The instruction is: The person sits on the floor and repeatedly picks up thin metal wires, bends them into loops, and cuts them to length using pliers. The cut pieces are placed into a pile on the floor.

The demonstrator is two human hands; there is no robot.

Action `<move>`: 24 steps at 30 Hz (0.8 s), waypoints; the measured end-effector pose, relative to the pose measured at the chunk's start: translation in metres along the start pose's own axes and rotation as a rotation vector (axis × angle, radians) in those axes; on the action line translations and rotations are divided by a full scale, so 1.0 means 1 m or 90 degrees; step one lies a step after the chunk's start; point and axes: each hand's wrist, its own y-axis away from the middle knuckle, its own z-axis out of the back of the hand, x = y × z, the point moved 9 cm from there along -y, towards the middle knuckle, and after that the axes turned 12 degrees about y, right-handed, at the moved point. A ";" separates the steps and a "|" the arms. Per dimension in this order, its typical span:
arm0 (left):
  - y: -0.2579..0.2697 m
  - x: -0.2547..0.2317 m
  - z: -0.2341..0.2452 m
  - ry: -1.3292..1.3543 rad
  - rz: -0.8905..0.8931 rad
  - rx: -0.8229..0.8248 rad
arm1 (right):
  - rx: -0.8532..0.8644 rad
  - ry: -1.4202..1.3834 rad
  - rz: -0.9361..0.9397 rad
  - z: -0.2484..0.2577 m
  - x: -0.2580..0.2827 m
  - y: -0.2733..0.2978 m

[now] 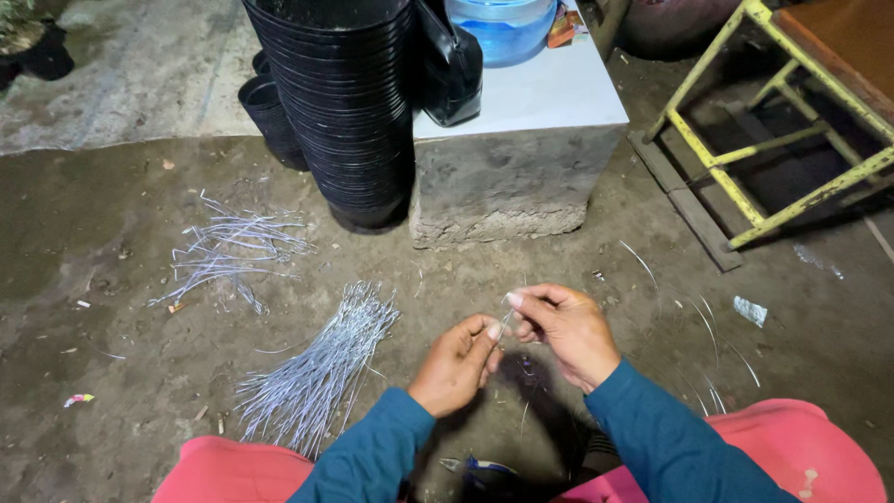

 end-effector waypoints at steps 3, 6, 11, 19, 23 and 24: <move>0.000 -0.010 0.002 -0.056 -0.054 0.023 | -0.046 0.065 0.049 0.011 0.009 0.001; 0.010 -0.023 0.006 -0.188 -0.094 -0.037 | -0.052 0.093 0.070 0.014 0.015 0.003; 0.014 -0.037 -0.004 -0.182 -0.115 -0.025 | 0.017 0.062 0.073 0.007 0.021 0.007; 0.009 -0.008 -0.002 -0.052 0.001 -0.002 | 0.098 0.244 0.085 -0.005 0.015 0.012; 0.010 0.016 -0.004 0.176 0.177 0.071 | 0.030 0.255 0.113 0.026 0.030 -0.003; 0.011 0.018 -0.005 0.218 0.203 0.091 | 0.003 0.240 0.114 0.039 0.035 -0.006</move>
